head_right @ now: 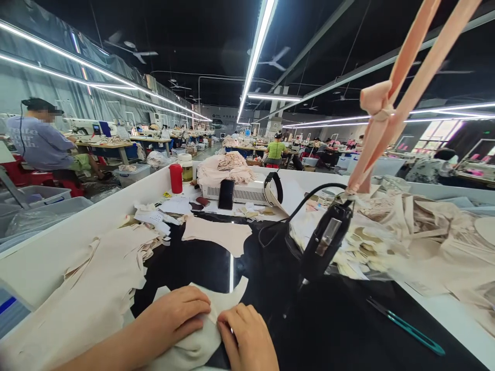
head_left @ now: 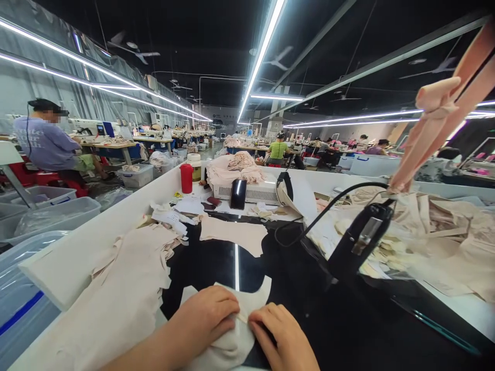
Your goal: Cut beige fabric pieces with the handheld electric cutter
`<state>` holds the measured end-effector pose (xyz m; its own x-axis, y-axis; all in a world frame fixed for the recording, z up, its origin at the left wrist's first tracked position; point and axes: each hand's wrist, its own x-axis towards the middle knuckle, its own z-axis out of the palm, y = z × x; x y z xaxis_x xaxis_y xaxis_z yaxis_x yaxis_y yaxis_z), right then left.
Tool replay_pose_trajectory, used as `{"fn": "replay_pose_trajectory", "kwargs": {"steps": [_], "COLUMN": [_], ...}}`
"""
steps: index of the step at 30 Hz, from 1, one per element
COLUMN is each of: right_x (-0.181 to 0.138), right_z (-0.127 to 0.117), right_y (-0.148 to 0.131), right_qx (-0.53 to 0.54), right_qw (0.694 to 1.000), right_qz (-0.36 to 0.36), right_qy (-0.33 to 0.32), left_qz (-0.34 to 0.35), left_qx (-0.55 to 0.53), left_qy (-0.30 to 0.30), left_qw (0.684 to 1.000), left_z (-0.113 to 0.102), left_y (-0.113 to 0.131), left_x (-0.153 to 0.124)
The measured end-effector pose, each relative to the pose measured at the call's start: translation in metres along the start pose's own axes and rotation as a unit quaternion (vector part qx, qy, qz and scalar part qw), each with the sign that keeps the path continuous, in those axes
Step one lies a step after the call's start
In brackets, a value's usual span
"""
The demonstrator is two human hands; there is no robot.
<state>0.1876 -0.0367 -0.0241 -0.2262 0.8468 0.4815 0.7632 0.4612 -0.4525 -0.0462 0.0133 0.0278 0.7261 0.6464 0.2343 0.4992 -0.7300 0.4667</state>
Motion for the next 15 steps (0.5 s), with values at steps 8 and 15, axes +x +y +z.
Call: {"fn": "replay_pose_trajectory", "kwargs": {"steps": [8, 15], "right_x": [0.002, -0.006], "right_z": [-0.011, -0.011], "right_y": [0.006, -0.001], "right_qx": [0.051, 0.1], "right_qw": [0.998, 0.994], "right_qz": [0.008, 0.037], "right_qy": [-0.048, -0.019], "left_qz": [-0.019, -0.02], "left_qx": [-0.027, -0.04], "left_qy": [-0.01, -0.001], "left_qw": [0.999, 0.999], "left_z": [-0.002, 0.0], "left_y": [0.001, -0.002], "left_x": [0.001, -0.001]}}
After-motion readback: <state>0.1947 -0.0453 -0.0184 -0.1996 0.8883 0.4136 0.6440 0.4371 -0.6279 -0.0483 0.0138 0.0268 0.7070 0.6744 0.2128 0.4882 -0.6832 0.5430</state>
